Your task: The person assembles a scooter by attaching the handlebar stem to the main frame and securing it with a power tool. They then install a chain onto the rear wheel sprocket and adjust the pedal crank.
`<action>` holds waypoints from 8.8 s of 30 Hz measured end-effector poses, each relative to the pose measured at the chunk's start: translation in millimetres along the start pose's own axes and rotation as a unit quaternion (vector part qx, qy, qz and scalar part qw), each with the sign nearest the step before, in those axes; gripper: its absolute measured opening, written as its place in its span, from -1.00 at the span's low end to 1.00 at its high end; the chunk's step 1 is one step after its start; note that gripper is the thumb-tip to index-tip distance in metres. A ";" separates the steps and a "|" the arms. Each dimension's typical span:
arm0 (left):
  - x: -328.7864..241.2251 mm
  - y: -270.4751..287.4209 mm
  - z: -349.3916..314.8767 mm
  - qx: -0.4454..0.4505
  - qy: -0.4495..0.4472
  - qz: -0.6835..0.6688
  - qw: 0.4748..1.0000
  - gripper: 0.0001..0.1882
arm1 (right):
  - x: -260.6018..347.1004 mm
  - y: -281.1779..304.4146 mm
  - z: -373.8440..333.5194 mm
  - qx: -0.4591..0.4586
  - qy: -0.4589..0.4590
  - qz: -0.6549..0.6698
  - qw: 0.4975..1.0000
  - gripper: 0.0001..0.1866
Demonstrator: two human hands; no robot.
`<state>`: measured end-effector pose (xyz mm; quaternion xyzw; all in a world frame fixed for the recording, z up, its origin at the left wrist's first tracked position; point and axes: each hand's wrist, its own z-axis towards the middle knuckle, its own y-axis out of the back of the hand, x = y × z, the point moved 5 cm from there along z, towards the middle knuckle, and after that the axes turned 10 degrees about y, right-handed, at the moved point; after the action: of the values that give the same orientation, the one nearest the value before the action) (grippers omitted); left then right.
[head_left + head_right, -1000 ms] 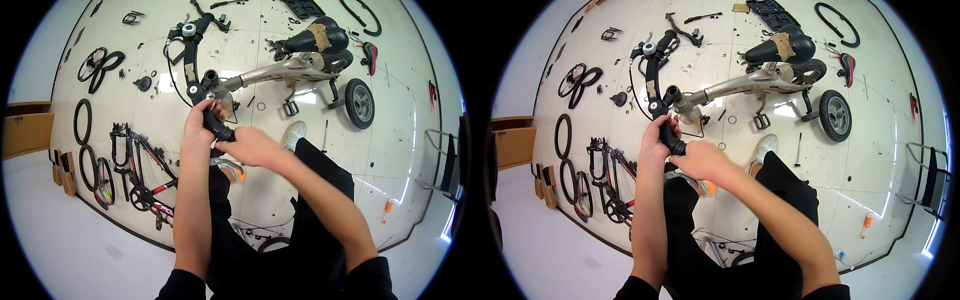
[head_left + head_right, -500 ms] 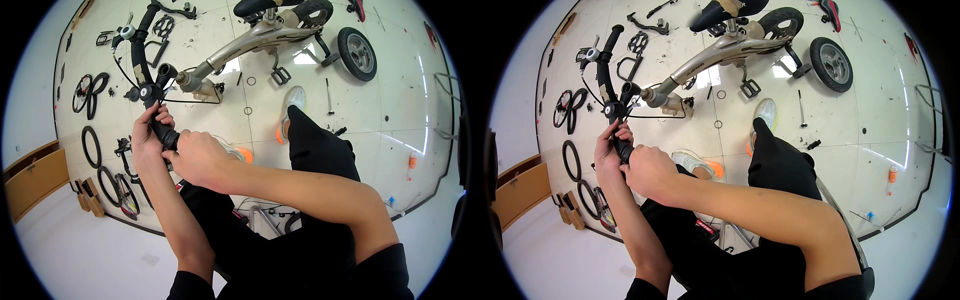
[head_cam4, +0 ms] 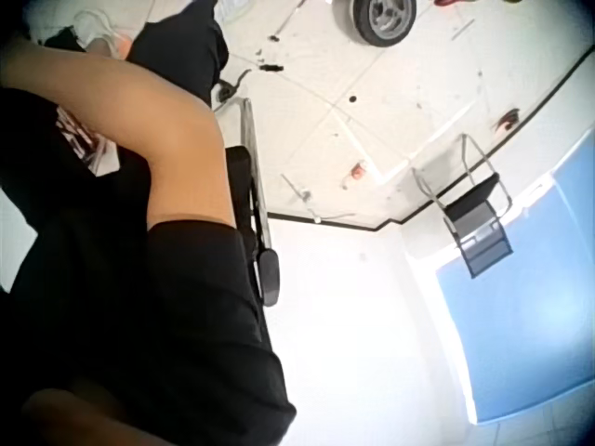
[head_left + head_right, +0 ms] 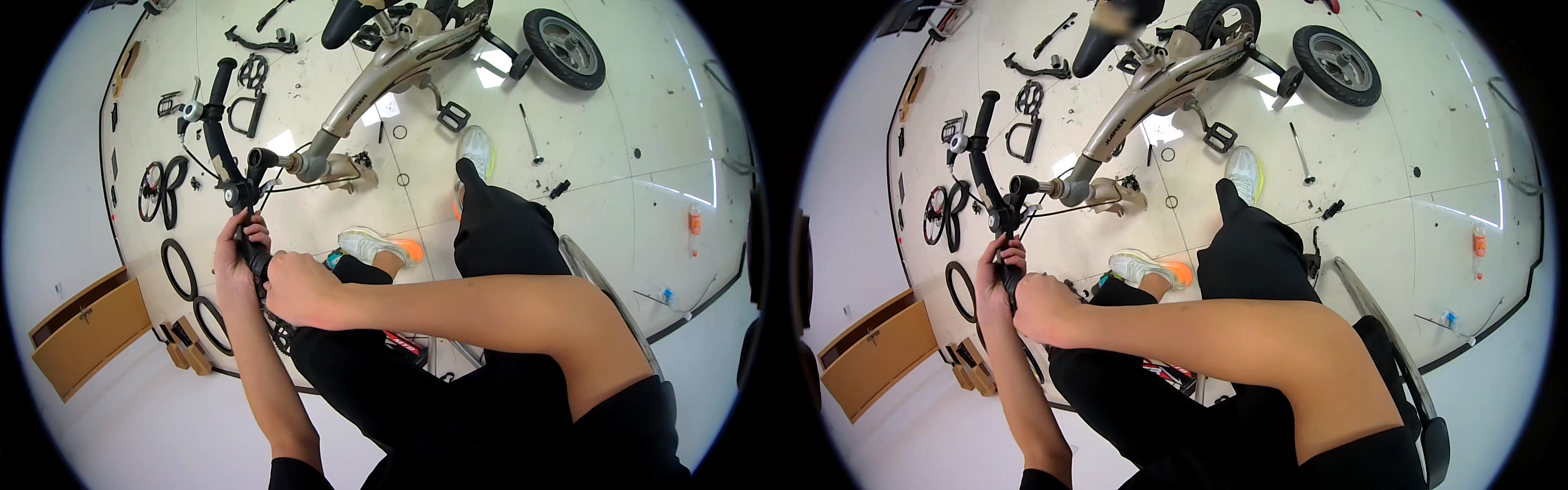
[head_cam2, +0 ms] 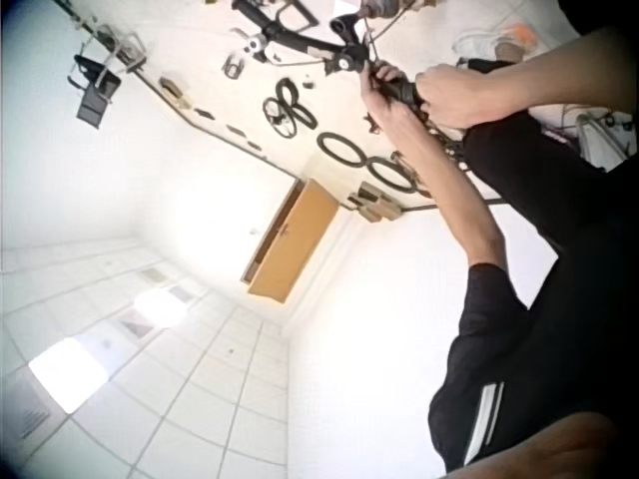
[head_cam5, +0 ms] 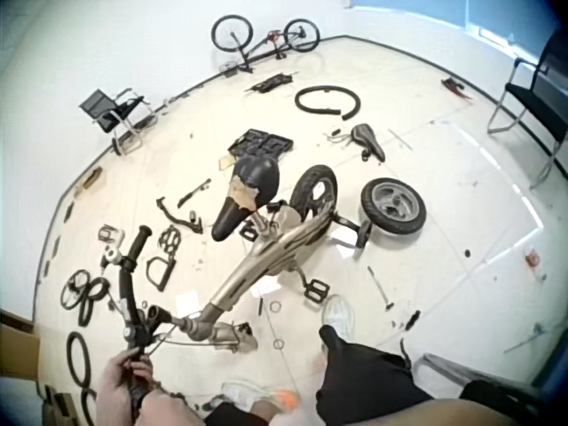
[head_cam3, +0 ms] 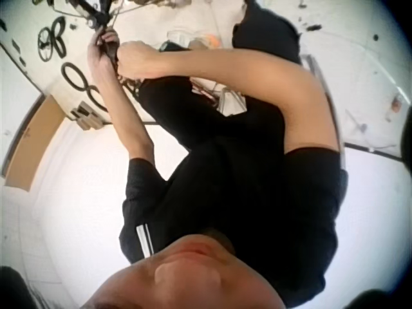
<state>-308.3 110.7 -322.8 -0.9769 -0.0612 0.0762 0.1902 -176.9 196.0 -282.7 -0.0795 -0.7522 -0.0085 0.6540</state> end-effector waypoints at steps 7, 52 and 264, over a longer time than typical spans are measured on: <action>-3.5 -0.7 2.3 -0.099 -0.045 0.130 0.985 -0.79 | -11.9 -0.2 5.9 0.022 0.000 0.008 1.000 -0.70; -61.3 -120.1 69.1 -0.204 -0.358 0.890 0.195 -0.45 | 0.5 58.6 12.4 0.065 -0.014 -0.067 0.996 -0.74; 68.9 192.9 359.4 -0.195 -0.283 0.349 0.872 -0.66 | -267.8 496.8 121.6 -0.084 -0.366 -0.405 0.834 -0.57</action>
<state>-285.2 73.7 -734.2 -0.8884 0.2189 0.3978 -0.0682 -196.2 671.6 -609.5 0.1800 -0.8979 -0.3062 0.2601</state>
